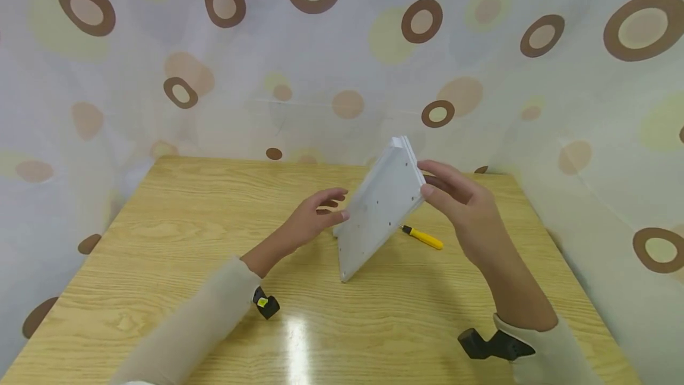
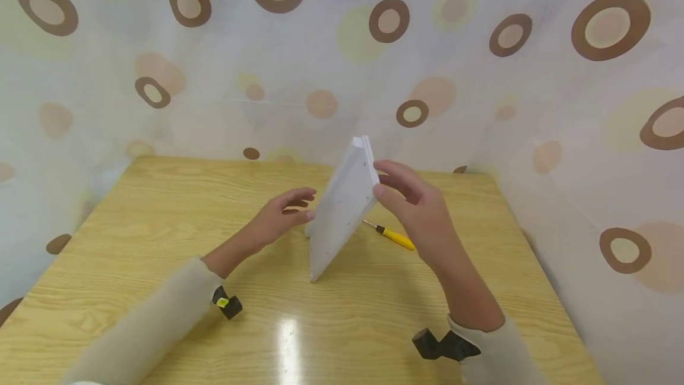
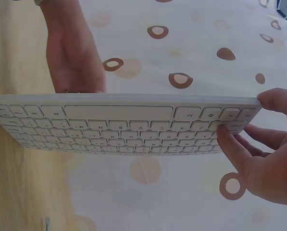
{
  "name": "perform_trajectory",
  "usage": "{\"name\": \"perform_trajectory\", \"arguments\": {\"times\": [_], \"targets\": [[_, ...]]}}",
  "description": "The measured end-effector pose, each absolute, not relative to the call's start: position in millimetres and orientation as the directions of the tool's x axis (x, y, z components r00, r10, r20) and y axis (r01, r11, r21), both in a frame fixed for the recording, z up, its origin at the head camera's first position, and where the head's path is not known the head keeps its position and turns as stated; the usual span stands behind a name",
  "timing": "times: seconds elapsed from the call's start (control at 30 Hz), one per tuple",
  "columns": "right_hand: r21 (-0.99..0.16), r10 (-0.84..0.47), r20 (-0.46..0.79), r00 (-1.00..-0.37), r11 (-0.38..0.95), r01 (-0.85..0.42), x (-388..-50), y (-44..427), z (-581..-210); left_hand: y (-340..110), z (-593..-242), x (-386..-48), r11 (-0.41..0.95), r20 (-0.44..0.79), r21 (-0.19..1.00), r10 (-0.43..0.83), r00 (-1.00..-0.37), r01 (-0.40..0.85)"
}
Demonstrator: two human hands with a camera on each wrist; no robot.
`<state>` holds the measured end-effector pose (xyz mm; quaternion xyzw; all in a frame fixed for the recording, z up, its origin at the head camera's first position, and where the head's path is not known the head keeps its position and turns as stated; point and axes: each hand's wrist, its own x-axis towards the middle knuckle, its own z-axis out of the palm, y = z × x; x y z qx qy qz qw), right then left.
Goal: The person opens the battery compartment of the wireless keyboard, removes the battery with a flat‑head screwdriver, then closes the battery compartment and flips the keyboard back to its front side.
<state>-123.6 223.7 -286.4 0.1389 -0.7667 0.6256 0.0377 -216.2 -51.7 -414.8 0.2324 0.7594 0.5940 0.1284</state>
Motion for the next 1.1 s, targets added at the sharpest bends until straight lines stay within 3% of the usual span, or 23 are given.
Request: {"name": "perform_trajectory", "arguments": {"times": [0.27,0.5,0.7,0.97,1.1], "targets": [[-0.966,-0.075,0.26,-0.963,-0.02,-0.259,-119,248,-307,-48,-448,-208,0.221,-0.031,0.97,0.521,-0.853,0.1],[-0.95,-0.016,0.27,-0.963,-0.17,-0.263,-121,266,-323,-50,-461,-207,0.31,-0.072,0.942,0.561,-0.825,0.128],[-0.929,0.009,0.26,-0.966,-0.272,-0.253,-121,281,-337,-44,-468,-210,0.286,-0.061,0.947,0.607,-0.792,0.146],[-0.937,-0.009,0.238,-0.971,-0.267,-0.227,-122,294,-343,-33,-465,-200,0.493,-0.151,0.852,0.551,-0.821,0.174],[-0.968,-0.028,0.228,-0.973,-0.117,-0.223,-124,300,-340,-28,-466,-195,0.523,-0.128,0.827,0.536,-0.834,0.209]]}}
